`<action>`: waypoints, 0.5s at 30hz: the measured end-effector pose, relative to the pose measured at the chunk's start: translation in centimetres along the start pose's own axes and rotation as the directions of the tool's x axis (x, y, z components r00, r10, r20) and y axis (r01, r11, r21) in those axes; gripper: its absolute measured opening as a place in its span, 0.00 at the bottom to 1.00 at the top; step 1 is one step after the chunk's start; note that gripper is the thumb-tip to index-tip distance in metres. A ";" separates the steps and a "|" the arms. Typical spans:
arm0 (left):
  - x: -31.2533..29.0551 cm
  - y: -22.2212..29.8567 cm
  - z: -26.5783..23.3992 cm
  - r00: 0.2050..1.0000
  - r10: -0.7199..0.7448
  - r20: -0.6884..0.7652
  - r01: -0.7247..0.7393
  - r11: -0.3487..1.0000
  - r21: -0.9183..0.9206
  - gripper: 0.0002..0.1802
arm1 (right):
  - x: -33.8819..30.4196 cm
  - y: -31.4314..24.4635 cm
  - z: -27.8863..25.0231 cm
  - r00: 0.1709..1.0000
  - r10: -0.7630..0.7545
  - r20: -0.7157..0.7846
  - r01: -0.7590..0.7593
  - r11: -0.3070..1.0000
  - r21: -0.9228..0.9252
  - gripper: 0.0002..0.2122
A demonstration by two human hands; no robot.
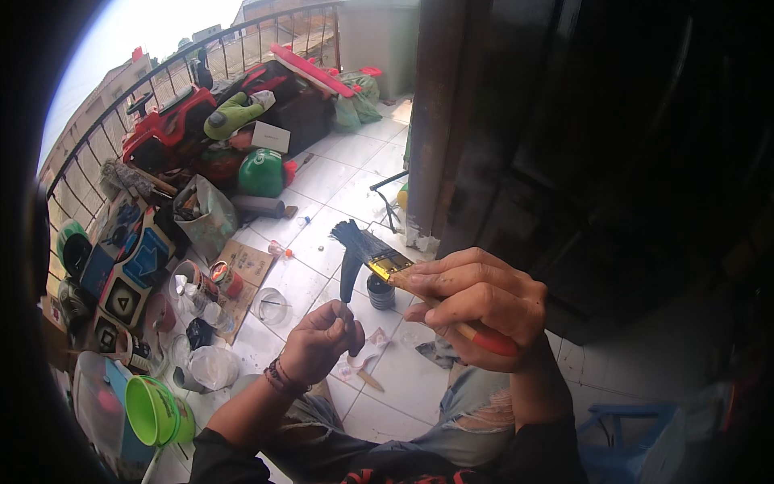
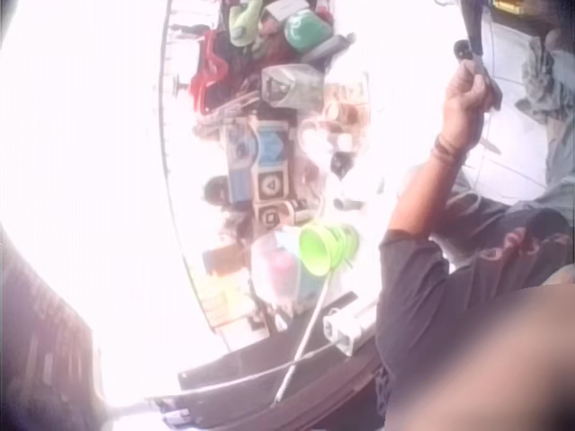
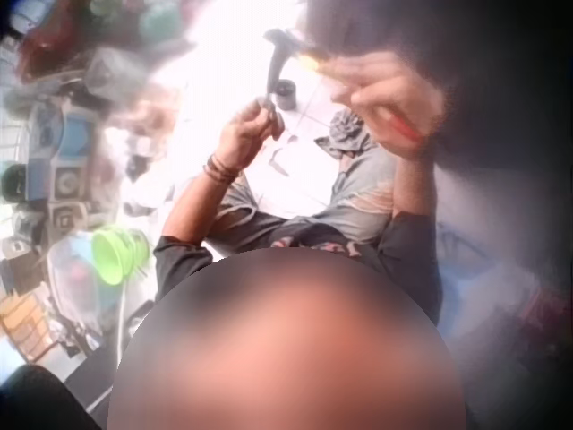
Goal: The person sits on a tiled floor and uses a paintbrush to apply black paint to a curved metal strip. After painting, the person stands, places the strip on a nearby toy car, and briefly touches the window frame.
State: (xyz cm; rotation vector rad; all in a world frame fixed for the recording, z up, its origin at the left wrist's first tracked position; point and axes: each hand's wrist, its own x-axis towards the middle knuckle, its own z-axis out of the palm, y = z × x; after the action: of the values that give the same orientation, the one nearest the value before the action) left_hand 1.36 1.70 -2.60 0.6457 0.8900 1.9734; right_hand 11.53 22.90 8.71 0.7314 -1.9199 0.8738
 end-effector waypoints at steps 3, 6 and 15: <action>0.0 0.0 0.0 0.999 0.003 -0.034 -0.002 1.000 0.023 0.07 | 0.2 -0.6 -0.9 0.996 0.013 -0.090 -0.008 0.999 0.051 0.11; 0.1 0.2 -0.1 0.998 -0.016 -0.060 0.019 0.999 0.044 0.07 | 0.2 -0.5 -0.1 0.999 -0.006 -0.046 0.004 0.999 -0.043 0.10; 0.1 -0.2 -0.4 1.000 0.003 -0.026 -0.003 1.000 0.008 0.07 | 0.3 -0.8 -0.3 0.987 -0.035 -0.156 0.014 0.991 -0.132 0.11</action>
State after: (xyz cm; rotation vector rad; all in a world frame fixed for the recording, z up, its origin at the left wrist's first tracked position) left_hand 1.09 1.76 -2.93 0.6278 0.9138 1.9862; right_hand 12.11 22.66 9.34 0.5893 -1.8046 0.7603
